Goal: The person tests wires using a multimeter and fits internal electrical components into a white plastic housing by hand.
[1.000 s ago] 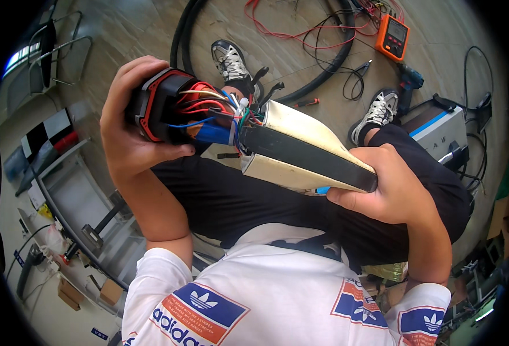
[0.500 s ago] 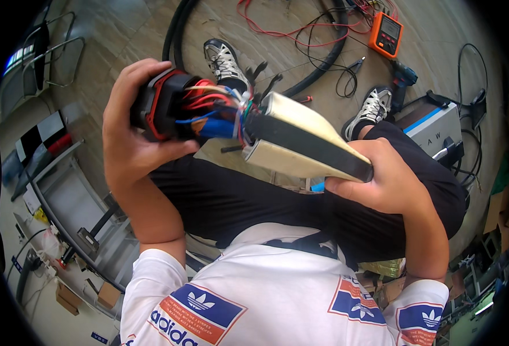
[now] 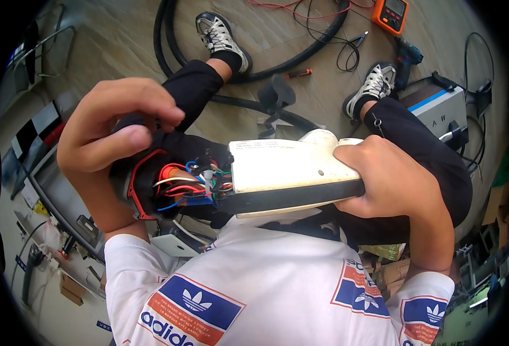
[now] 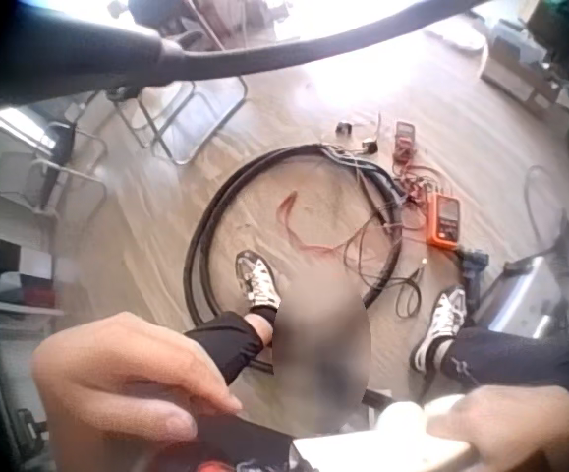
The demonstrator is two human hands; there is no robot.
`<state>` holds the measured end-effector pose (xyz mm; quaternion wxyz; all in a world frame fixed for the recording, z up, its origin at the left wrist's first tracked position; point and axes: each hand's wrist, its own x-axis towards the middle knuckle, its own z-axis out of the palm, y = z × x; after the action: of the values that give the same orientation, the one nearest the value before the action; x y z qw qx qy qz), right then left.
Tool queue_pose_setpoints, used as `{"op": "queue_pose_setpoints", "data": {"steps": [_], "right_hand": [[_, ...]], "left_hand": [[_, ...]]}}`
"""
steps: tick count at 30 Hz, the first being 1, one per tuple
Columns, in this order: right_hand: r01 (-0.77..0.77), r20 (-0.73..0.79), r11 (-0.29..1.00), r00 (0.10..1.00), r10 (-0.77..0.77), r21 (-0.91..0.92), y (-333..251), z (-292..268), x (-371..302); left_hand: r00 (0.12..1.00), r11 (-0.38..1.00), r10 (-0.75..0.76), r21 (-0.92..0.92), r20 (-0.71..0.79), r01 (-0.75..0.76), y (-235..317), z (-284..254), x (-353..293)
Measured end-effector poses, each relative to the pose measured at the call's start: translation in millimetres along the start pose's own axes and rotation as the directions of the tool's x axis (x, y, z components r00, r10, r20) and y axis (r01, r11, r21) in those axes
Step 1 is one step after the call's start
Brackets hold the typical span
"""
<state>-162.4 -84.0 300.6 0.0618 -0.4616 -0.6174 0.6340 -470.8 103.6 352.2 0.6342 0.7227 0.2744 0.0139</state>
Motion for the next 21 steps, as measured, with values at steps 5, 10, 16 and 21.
{"op": "queue_pose_setpoints", "data": {"steps": [5, 10, 16, 21], "right_hand": [[-0.002, 0.012, 1.000, 1.000, 0.002, 0.015, 1.2, 4.6, 0.8], [-0.009, 0.002, 1.000, 1.000, 0.009, 0.024, 1.9, 4.0, 4.3], [-0.045, 0.018, 0.998, 0.999, 0.044, 0.042, 2.8, 4.8, 6.4], [-0.006, 0.008, 1.000, 1.000, 0.006, 0.021, 4.6, 6.2, 8.1]], "left_hand": [[0.926, 0.993, 0.120, -0.062, 0.359, -0.104, -11.1, 10.2, 34.3], [0.892, 0.988, 0.140, -0.124, 0.429, -0.095, -16.4, 13.4, 39.6], [0.928, 0.991, -0.071, -0.080, 0.367, 0.107, -13.7, 18.2, 35.6], [0.942, 0.997, -0.017, -0.067, 0.334, 0.042, -25.7, 18.2, 34.3]]}}
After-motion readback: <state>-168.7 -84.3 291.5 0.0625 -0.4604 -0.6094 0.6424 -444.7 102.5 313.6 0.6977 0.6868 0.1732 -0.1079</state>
